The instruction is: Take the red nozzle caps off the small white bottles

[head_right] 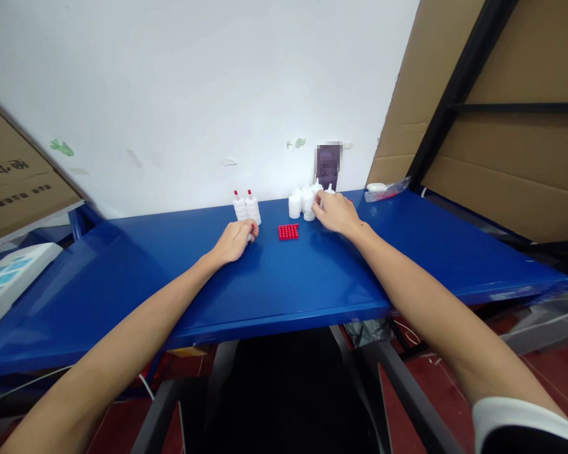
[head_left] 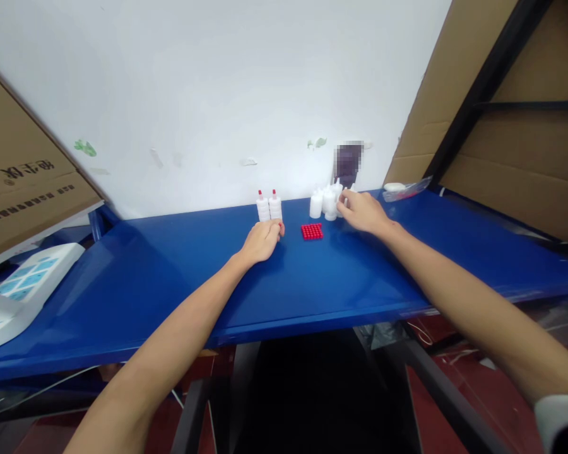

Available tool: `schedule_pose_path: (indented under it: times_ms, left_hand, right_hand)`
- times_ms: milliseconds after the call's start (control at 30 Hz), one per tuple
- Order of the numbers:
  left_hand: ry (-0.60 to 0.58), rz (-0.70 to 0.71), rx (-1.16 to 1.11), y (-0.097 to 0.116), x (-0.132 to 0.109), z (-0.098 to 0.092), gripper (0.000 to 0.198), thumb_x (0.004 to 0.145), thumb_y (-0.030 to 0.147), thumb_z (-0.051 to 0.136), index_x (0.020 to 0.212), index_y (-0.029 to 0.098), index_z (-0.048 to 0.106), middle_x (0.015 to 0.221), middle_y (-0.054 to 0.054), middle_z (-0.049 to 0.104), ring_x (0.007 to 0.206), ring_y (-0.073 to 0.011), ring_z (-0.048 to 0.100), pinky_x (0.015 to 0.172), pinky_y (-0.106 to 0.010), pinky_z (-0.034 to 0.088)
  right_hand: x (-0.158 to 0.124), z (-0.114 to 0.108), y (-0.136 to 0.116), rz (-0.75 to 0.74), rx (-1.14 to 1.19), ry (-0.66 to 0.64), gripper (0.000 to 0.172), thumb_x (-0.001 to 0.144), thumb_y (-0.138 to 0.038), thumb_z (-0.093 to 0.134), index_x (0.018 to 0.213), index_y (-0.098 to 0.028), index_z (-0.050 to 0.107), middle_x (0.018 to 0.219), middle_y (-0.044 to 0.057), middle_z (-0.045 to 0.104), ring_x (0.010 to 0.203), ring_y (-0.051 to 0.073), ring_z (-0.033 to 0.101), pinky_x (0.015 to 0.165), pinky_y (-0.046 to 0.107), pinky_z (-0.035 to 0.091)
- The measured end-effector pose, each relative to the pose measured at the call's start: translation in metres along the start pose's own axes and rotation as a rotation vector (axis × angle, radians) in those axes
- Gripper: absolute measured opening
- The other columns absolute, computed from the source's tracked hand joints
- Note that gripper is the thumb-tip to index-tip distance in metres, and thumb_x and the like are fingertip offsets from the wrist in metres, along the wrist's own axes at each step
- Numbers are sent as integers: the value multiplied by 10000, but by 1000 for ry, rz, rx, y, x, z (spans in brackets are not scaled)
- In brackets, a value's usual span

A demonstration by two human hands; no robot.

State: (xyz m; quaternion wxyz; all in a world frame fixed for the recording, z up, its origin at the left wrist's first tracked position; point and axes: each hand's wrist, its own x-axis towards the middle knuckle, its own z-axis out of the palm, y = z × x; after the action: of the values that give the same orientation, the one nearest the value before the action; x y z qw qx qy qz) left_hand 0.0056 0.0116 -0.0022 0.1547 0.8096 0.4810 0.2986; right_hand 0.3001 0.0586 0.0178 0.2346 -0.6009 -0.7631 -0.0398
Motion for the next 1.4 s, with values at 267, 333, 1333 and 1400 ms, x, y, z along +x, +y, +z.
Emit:
schedule_pose_path:
  times_ms: [267, 333, 1333, 1400]
  left_hand:
    - [3, 121, 99, -2, 1, 0, 423, 1010, 324, 283, 864, 179, 653, 839, -43, 687, 770, -191, 617, 770, -315, 458]
    - [-1, 127, 107, -3, 1, -1, 414, 999, 313, 314, 849, 175, 674, 855, -43, 707, 783, -190, 630, 775, -309, 456]
    - [-169, 272, 49, 25, -8, -3, 615, 1040, 358, 205, 562, 170, 544, 558, -63, 629, 513, -135, 553, 606, -273, 437]
    - [-170, 275, 152, 26, -6, -3, 667, 1059, 410, 182, 553, 171, 545, 569, -79, 632, 519, -145, 558, 600, -285, 424]
  right_hand:
    - [1, 4, -1, -14, 60, -41, 215, 937, -340, 513, 970, -197, 670, 810, 92, 711, 765, 251, 613, 643, 322, 356]
    - [2, 4, -1, -7, 64, -45, 207, 933, -353, 531, 948, -199, 667, 800, 87, 706, 758, 246, 609, 634, 319, 347]
    - [-50, 5, -88, -837, 187, -218, 309, 1062, -352, 374, 1015, -174, 623, 963, 77, 685, 742, 174, 545, 631, 295, 311]
    - [-50, 6, -88, -843, 177, -211, 322, 1052, -334, 364, 1005, -174, 640, 948, 81, 695, 724, 173, 539, 626, 298, 299]
